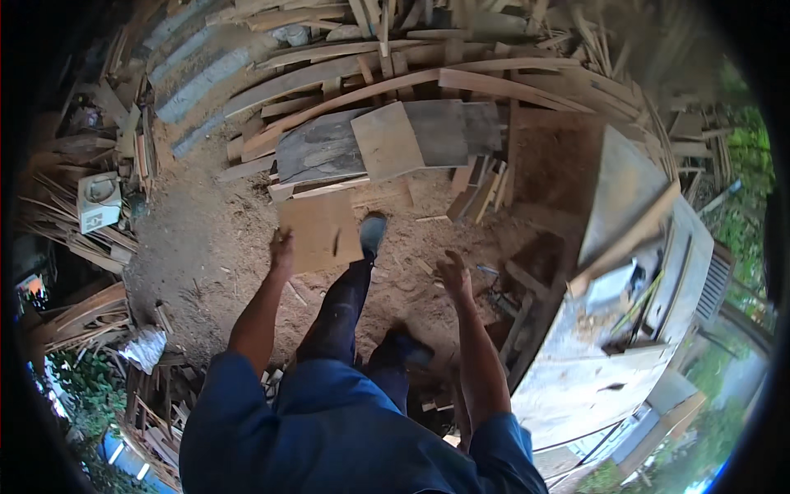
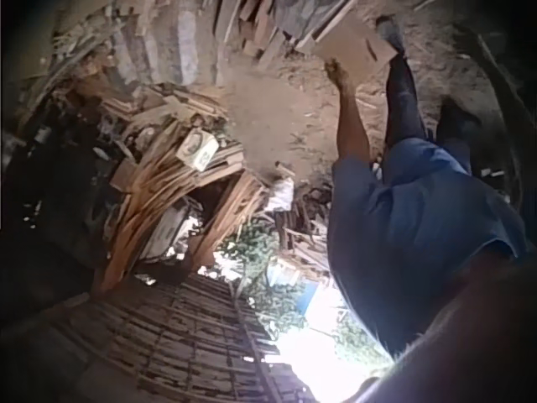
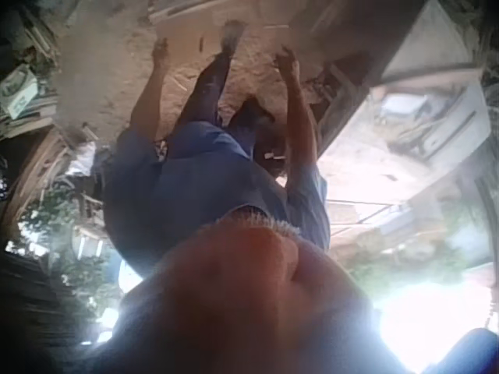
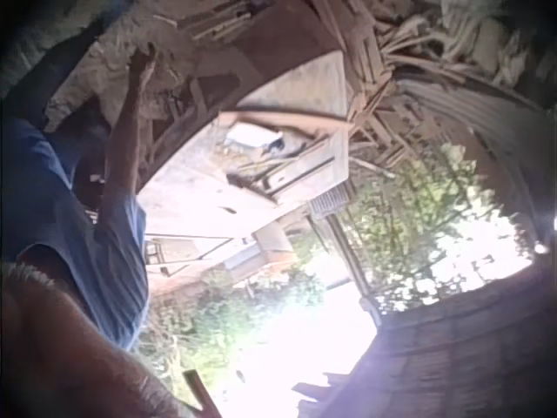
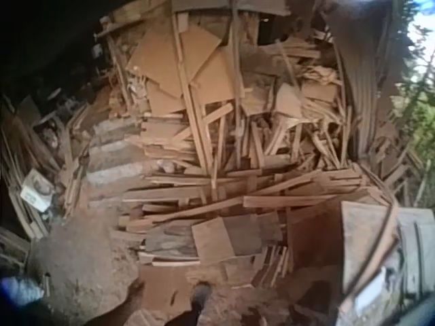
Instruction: The person measures a wooden board using a tape measure and cuts it on a table saw, then sorts the resulting pieces into a pile of lumber.
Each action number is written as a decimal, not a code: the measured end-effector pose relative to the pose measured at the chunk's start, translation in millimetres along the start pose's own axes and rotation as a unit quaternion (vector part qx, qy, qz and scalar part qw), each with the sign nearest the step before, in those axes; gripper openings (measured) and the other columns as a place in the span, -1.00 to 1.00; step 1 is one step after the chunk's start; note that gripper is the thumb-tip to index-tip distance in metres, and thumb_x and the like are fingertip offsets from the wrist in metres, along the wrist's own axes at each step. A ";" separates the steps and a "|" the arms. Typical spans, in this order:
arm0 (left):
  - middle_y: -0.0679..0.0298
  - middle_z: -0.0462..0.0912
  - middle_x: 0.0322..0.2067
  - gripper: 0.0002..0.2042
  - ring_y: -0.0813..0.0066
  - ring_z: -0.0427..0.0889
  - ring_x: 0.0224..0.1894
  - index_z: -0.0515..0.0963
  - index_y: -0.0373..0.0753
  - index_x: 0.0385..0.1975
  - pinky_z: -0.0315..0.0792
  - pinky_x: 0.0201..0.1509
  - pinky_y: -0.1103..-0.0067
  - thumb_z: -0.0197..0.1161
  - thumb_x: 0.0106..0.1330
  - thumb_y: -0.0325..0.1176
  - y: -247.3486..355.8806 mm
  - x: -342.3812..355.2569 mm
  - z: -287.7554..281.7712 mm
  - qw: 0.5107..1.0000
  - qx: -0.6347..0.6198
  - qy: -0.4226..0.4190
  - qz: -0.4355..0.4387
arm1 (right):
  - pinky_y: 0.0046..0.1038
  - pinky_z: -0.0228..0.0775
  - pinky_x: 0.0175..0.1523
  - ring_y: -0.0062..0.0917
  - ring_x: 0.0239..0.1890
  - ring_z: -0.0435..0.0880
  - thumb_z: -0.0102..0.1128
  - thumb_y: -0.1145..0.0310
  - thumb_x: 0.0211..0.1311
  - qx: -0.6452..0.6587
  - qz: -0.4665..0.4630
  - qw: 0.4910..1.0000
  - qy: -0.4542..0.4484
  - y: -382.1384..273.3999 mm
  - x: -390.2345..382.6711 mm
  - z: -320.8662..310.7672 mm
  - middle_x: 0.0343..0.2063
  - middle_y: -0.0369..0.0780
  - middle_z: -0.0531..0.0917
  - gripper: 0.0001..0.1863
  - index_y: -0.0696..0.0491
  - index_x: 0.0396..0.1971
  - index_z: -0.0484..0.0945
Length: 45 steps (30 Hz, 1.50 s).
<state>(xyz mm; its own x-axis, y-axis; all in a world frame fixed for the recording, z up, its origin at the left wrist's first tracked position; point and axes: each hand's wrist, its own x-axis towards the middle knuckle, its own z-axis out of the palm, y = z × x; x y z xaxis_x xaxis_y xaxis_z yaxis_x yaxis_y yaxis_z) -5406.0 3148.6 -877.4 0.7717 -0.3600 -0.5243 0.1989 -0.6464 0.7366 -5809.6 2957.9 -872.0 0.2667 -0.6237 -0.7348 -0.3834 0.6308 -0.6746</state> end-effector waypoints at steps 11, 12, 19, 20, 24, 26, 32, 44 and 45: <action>0.22 0.61 -0.01 -0.50 0.39 0.58 -0.02 0.40 -0.28 0.27 0.48 0.08 0.41 0.17 0.46 -0.10 -74.8 79.2 25.3 0.979 0.021 -0.060 -0.194 | -0.29 0.57 -0.24 -0.31 -0.16 0.62 0.43 0.24 0.21 -0.035 -0.019 0.980 0.196 -18.8 333.2 121.1 0.02 -0.08 0.59 -0.01 -0.36 0.50 -0.07; 0.23 0.62 -0.02 -0.49 0.40 0.58 -0.02 0.41 -0.28 0.27 0.48 0.07 0.41 0.19 0.45 -0.08 -90.7 79.9 42.2 0.980 0.011 -0.077 -0.183 | -0.28 0.57 -0.21 -0.30 -0.13 0.61 0.44 0.25 0.19 -0.054 -0.055 0.969 0.233 -11.2 348.2 126.6 0.04 -0.08 0.58 -0.01 -0.33 0.50 -0.05; 0.31 0.61 0.00 -0.45 0.56 0.54 -0.01 0.42 -0.28 0.26 0.46 0.06 0.53 0.30 0.40 -0.09 -84.5 23.1 140.3 0.951 -0.045 -0.253 -0.170 | -0.25 0.46 0.09 -0.18 0.06 0.60 0.53 0.37 -0.01 -0.017 0.008 0.967 0.254 -24.0 356.9 187.5 0.06 0.00 0.57 -0.08 -0.07 0.33 0.15; 0.30 0.61 0.00 -0.46 0.57 0.53 0.00 0.41 -0.29 0.27 0.45 0.07 0.54 0.29 0.41 -0.10 -87.7 17.9 144.8 0.946 -0.073 -0.281 -0.144 | -0.19 0.44 0.11 -0.10 0.08 0.58 0.52 0.39 -0.01 -0.008 0.031 0.962 0.270 -44.9 343.1 207.3 0.04 0.02 0.58 -0.09 -0.07 0.33 0.15; 0.32 0.58 0.04 -0.54 0.57 0.51 0.05 0.38 -0.29 0.26 0.40 0.13 0.57 0.16 0.49 -0.15 -87.8 3.3 197.9 0.918 -0.077 -0.356 -0.157 | -0.05 0.41 0.16 0.09 0.07 0.56 0.51 0.30 -0.01 0.030 -0.027 0.949 0.311 -37.1 339.7 194.4 0.01 0.15 0.56 -0.08 -0.23 0.34 0.14; 0.29 0.58 0.04 -0.53 0.54 0.53 0.07 0.37 -0.27 0.26 0.43 0.14 0.54 0.20 0.47 -0.17 -79.2 1.5 198.2 0.876 -0.180 -0.357 -0.269 | -0.06 0.38 0.17 0.07 0.11 0.53 0.48 0.32 0.01 -0.004 0.025 0.964 0.266 -48.2 328.6 208.2 0.06 0.12 0.54 -0.09 -0.22 0.34 0.11; 0.22 0.56 0.10 -0.47 0.41 0.60 0.05 0.27 -0.23 0.34 0.50 0.15 0.48 0.22 0.44 -0.21 -62.7 -18.0 182.3 0.879 -0.180 -0.326 -0.299 | -0.07 0.32 0.24 0.06 0.17 0.50 0.44 0.36 0.06 0.056 0.045 0.944 0.322 -52.4 327.2 232.8 0.24 0.13 0.37 -0.07 -0.13 0.39 0.04; 0.29 0.46 0.15 -0.37 0.50 0.40 0.10 0.22 -0.23 0.41 0.28 0.24 0.52 0.23 0.42 -0.13 -74.2 -4.1 185.1 0.916 -0.017 -0.345 -0.204 | -0.43 0.57 -0.25 -0.42 -0.32 0.69 0.29 0.40 0.24 0.288 -0.086 0.951 0.077 -81.5 264.8 156.2 -0.27 -0.17 0.67 -0.66 0.21 -0.04 0.52; 0.28 0.46 0.16 -0.38 0.47 0.38 0.14 0.23 -0.23 0.40 0.26 0.27 0.47 0.23 0.42 -0.14 -63.0 -5.9 205.1 0.913 -0.021 -0.359 -0.193 | -0.43 0.56 -0.21 -0.44 -0.29 0.68 0.27 0.40 0.25 0.225 -0.057 0.968 0.092 -88.4 239.0 130.0 -0.25 -0.18 0.68 -0.68 0.22 -0.05 0.53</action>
<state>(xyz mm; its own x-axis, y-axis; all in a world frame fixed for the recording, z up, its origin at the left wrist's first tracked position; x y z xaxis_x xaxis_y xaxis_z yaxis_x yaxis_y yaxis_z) -5547.0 3053.5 -1008.3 0.0475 -0.4689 -0.8820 0.4069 -0.7973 0.4458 -5597.0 2813.1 -997.1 0.1066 -0.7469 -0.6563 0.0750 0.6642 -0.7438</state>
